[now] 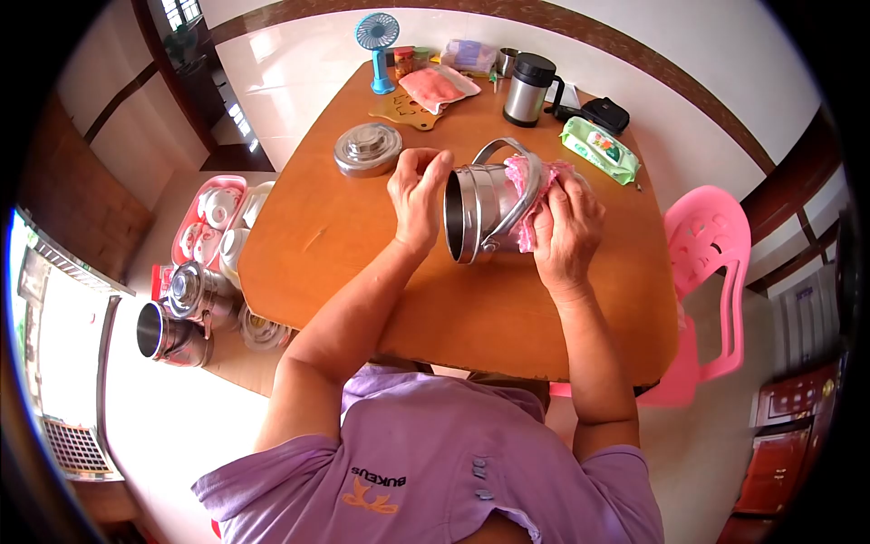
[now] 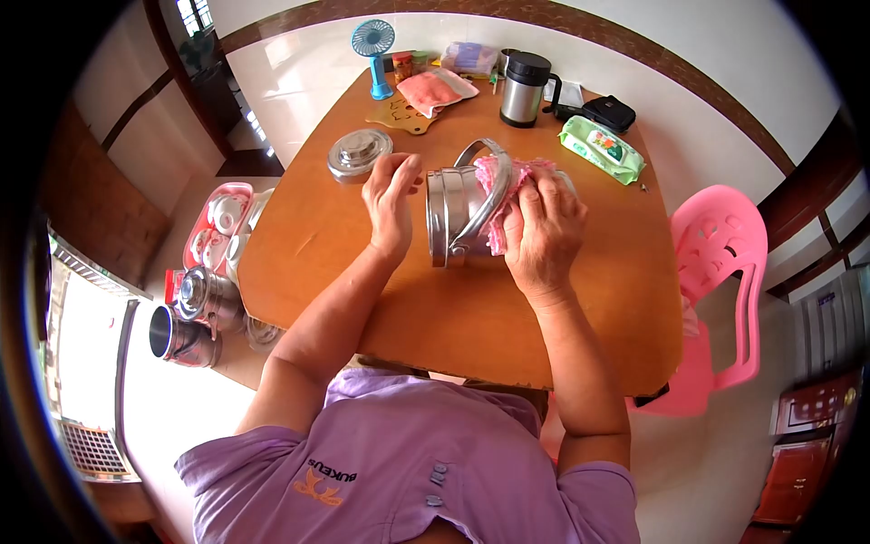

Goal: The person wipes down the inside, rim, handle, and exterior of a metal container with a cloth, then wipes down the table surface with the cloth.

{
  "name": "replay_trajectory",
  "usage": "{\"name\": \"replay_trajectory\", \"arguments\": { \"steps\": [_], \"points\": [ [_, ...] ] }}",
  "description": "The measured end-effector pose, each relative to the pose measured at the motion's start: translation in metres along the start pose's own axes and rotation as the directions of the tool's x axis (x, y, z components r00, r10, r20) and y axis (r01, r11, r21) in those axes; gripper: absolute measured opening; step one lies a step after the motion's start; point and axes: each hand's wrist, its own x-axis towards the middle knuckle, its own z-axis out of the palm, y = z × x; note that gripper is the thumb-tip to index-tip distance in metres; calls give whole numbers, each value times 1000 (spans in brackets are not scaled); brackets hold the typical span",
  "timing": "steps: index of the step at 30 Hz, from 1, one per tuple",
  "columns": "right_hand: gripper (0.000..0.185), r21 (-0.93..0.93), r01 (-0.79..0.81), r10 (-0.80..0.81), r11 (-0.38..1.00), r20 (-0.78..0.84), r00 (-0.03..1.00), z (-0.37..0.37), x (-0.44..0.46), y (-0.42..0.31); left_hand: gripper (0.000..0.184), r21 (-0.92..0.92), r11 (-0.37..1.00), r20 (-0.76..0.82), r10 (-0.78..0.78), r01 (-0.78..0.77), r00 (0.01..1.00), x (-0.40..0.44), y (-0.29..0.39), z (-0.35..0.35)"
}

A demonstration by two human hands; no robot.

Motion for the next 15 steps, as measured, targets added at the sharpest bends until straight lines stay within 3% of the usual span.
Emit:
{"name": "replay_trajectory", "arguments": {
  "steps": [1,3,5,8,11,15],
  "points": [
    [34,-10,-9,9,1000,0,1000,0,0,0,32,34,993,-12,114,-113,993,-8,12,-1],
    [34,-34,-23,23,999,4,1000,0,0,1,46,43,984,89,169,-173,982,-27,30,3],
    [34,-66,-53,54,996,9,999,2,0,4,57,237,918,249,259,-318,933,-43,36,8],
    [34,-89,-73,73,993,2,997,4,-1,11,72,492,760,324,293,-424,900,-52,38,24],
    [36,-133,-78,78,988,-1,997,6,-2,14,68,381,858,312,231,-344,922,-48,23,24],
    [38,-212,-73,79,975,18,997,4,-2,3,62,89,992,294,64,-94,954,-45,11,22]
  ]
}}
